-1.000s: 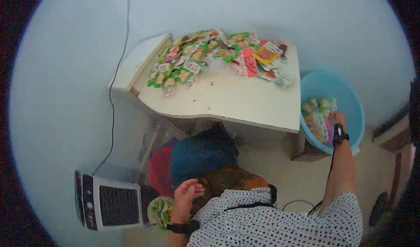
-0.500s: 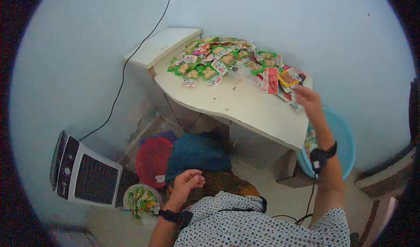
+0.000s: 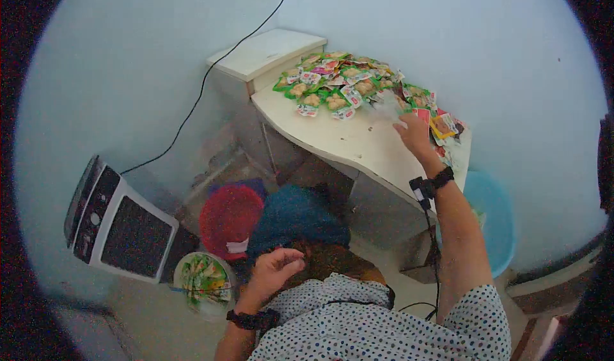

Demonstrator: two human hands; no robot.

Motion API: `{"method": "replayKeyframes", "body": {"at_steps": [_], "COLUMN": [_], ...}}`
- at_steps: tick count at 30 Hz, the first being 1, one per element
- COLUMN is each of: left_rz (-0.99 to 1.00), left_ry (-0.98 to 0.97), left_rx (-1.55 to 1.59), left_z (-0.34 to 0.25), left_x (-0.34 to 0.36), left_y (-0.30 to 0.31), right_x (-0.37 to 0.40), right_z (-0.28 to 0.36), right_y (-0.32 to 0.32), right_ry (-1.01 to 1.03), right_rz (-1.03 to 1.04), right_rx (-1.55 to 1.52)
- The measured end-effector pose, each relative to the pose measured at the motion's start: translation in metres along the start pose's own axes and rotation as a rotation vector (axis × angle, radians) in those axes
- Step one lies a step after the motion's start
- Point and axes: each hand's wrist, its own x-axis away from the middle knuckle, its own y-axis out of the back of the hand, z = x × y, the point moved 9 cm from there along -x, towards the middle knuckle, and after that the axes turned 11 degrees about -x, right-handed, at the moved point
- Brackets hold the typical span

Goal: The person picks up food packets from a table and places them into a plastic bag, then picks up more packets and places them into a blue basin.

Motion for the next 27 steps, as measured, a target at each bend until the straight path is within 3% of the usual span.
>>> {"method": "replayKeyframes", "body": {"at_steps": [3,6,7,10,13,14,15,17,19,20,24,27], "left_rz": [0.002,0.010,0.011,-0.013,-0.085,-0.112,-0.112,-0.101,-0.175,-0.216,-0.280,-0.421], "left_ry": [-0.033,-0.072,-0.100,-0.154,-0.176,-0.181,-0.193,-0.217,-0.309,-0.351,-0.073,-0.060], "left_rx": [-0.130,-0.133,-0.134,-0.072,0.103,0.179,0.304,0.553,0.375,0.284,0.333,0.423], "left_z": [-0.009,-0.022,-0.025,-0.027,-0.030,-0.031,-0.034,-0.040,-0.053,-0.059,-0.030,-0.026], "left_x": [0.001,-0.001,-0.002,-0.005,-0.007,-0.008,-0.008,-0.007,-0.002,0.003,0.015,0.026], "left_y": [0.000,-0.005,-0.006,-0.009,-0.006,-0.003,-0.002,0.001,0.012,0.018,0.031,0.047], "right_x": [-0.009,-0.005,-0.003,0.002,0.029,0.040,0.059,0.101,0.138,0.148,0.172,0.171], "right_z": [0.011,0.051,0.061,0.103,0.146,0.170,0.193,0.220,0.252,0.258,0.263,0.255], "right_y": [0.043,0.108,0.122,0.154,0.144,0.133,0.112,0.066,0.030,0.019,-0.016,-0.012], "right_ry": [0.063,0.078,0.100,0.110,-0.091,-0.036,-0.150,-0.115,-0.339,-0.340,-0.352,-0.343], "right_rz": [-0.123,-0.325,-0.363,-0.327,-0.113,-0.007,0.142,0.472,0.679,0.676,0.682,0.640], "right_rx": [0.145,-0.163,-0.123,-0.334,-0.729,-0.875,-1.092,-1.305,-1.467,-1.485,-1.508,-1.412]}}
